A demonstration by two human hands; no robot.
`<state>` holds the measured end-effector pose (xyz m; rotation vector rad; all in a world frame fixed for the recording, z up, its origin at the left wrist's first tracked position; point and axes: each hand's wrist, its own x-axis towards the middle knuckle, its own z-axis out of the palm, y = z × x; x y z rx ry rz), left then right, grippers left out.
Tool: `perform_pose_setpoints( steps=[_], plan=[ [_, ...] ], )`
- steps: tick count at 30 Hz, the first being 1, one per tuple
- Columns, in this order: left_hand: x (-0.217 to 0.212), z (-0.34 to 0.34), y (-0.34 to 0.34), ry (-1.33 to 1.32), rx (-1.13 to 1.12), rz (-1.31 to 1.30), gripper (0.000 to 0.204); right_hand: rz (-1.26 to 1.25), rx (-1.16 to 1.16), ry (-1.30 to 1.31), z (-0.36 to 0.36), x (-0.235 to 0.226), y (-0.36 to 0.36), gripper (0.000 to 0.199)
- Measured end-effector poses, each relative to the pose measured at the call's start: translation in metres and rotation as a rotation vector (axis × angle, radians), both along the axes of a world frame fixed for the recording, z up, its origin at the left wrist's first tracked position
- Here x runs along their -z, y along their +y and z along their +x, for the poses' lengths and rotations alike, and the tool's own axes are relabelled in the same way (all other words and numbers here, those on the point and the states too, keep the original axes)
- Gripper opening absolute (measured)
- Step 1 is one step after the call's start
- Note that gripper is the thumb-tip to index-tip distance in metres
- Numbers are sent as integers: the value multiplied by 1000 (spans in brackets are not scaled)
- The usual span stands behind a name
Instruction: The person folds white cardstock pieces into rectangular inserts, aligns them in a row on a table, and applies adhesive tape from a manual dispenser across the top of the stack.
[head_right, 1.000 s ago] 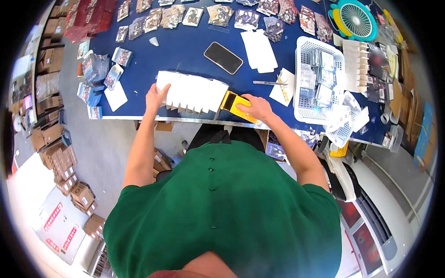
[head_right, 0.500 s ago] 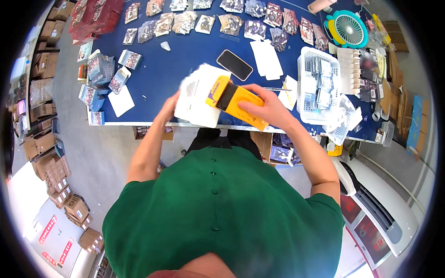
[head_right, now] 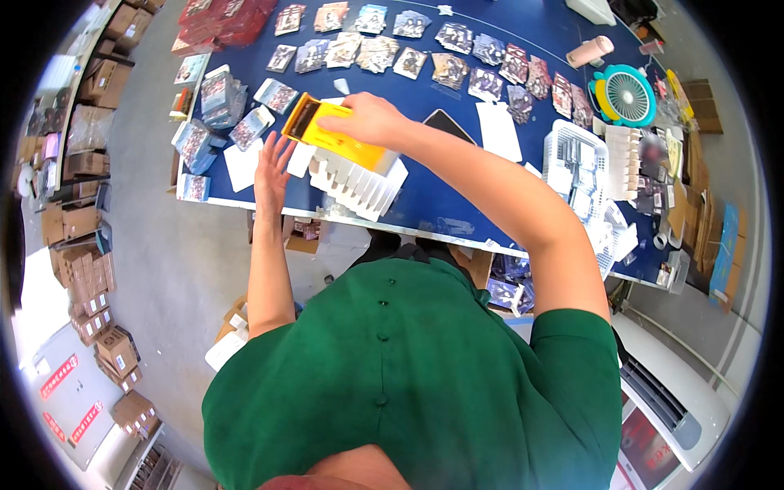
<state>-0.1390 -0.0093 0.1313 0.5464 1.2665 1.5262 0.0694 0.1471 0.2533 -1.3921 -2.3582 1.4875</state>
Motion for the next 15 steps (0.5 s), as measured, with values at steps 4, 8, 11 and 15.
perform_pose_setpoints(
  steps=[4, 8, 11, 15],
  plan=[
    [1, -12, -11, 161, 121, -120, 78, 17, -133, -139, -92, 27, 6, 74],
    [39, -26, -19, 135, 77, -273, 71, -48, -263, -215, -152, 61, 9, 73],
    [94, -40, -26, 60, 69, -348, 66, -106, -320, -236, -180, 99, 11, 71],
    [137, -21, -27, 809, 39, -379, 69, -66, -336, -340, -186, 167, 13, 70]
  ],
)
